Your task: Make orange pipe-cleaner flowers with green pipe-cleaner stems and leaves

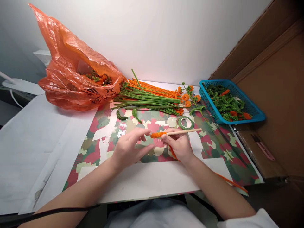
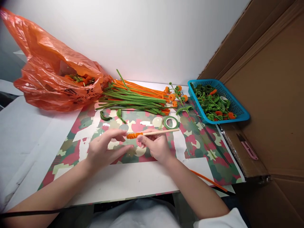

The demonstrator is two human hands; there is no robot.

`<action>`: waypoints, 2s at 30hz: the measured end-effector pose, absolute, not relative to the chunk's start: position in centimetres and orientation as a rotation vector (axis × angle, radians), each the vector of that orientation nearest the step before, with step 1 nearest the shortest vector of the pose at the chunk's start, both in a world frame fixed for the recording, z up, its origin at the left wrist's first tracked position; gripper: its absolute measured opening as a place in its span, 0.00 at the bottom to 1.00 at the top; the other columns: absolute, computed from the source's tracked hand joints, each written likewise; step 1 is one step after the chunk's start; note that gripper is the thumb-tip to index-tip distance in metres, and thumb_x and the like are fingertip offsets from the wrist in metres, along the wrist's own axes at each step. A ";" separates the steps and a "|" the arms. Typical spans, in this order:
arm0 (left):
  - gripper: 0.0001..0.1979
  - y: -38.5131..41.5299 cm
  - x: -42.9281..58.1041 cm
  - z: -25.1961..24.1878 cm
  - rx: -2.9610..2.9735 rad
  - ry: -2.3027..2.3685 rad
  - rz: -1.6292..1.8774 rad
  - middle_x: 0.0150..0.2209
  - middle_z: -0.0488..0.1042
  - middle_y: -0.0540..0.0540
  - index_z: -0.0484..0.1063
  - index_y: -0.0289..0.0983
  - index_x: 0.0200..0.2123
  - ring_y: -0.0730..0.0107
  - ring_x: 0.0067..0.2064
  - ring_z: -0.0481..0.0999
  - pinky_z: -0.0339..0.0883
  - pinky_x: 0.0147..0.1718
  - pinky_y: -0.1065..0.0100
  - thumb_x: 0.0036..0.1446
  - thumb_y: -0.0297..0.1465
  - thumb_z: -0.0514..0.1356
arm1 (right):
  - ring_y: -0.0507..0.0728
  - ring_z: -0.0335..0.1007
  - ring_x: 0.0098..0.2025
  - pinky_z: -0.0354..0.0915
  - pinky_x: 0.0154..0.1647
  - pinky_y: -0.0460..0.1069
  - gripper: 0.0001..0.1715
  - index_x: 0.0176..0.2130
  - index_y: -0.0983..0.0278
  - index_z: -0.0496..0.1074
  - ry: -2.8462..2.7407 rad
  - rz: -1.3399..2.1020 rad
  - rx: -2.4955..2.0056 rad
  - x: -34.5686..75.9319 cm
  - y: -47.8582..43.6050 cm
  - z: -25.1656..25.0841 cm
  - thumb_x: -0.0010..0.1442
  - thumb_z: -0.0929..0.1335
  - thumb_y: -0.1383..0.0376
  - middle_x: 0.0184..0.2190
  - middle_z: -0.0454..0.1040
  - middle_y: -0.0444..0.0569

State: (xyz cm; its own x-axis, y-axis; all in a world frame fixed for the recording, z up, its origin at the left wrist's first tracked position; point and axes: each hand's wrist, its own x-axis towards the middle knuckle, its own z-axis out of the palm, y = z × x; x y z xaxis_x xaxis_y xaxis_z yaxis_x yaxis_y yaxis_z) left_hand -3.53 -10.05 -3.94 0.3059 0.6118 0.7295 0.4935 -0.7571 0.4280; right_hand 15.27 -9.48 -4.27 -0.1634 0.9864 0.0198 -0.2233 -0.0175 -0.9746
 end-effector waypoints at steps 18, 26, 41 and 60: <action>0.03 -9.9 -3.5 -3.5 2.483 0.998 1.370 0.31 0.79 0.46 0.71 0.36 0.37 0.73 0.31 0.79 0.74 0.32 0.73 0.61 0.24 0.60 | 0.46 0.65 0.18 0.64 0.20 0.42 0.14 0.25 0.65 0.75 -1.050 1.676 -0.944 15.2 -9.6 -4.9 0.48 0.78 0.58 0.20 0.72 0.41; 0.03 -10.4 -2.8 -4.2 2.227 1.093 1.265 0.29 0.78 0.50 0.72 0.37 0.35 0.74 0.29 0.77 0.70 0.29 0.74 0.60 0.24 0.60 | 0.49 0.68 0.18 0.67 0.19 0.44 0.12 0.27 0.63 0.77 -1.183 1.562 -1.013 15.1 -10.1 -4.7 0.48 0.77 0.58 0.20 0.73 0.41; 0.20 -9.6 -4.3 -2.2 1.118 0.749 0.413 0.21 0.63 0.57 0.60 0.36 0.26 0.81 0.17 0.66 0.55 0.18 0.76 0.59 0.46 0.60 | 0.53 0.74 0.26 0.70 0.28 0.48 0.05 0.33 0.59 0.82 -1.715 1.255 -0.701 17.3 -9.0 -2.6 0.52 0.76 0.65 0.23 0.80 0.46; 0.18 -9.5 -4.1 -3.1 0.776 0.634 0.280 0.16 0.57 0.60 0.67 0.34 0.30 0.83 0.13 0.57 0.46 0.13 0.76 0.57 0.45 0.62 | 0.53 0.72 0.24 0.67 0.24 0.47 0.06 0.32 0.62 0.82 -1.706 1.348 -0.795 17.5 -8.7 -2.2 0.51 0.76 0.63 0.23 0.79 0.47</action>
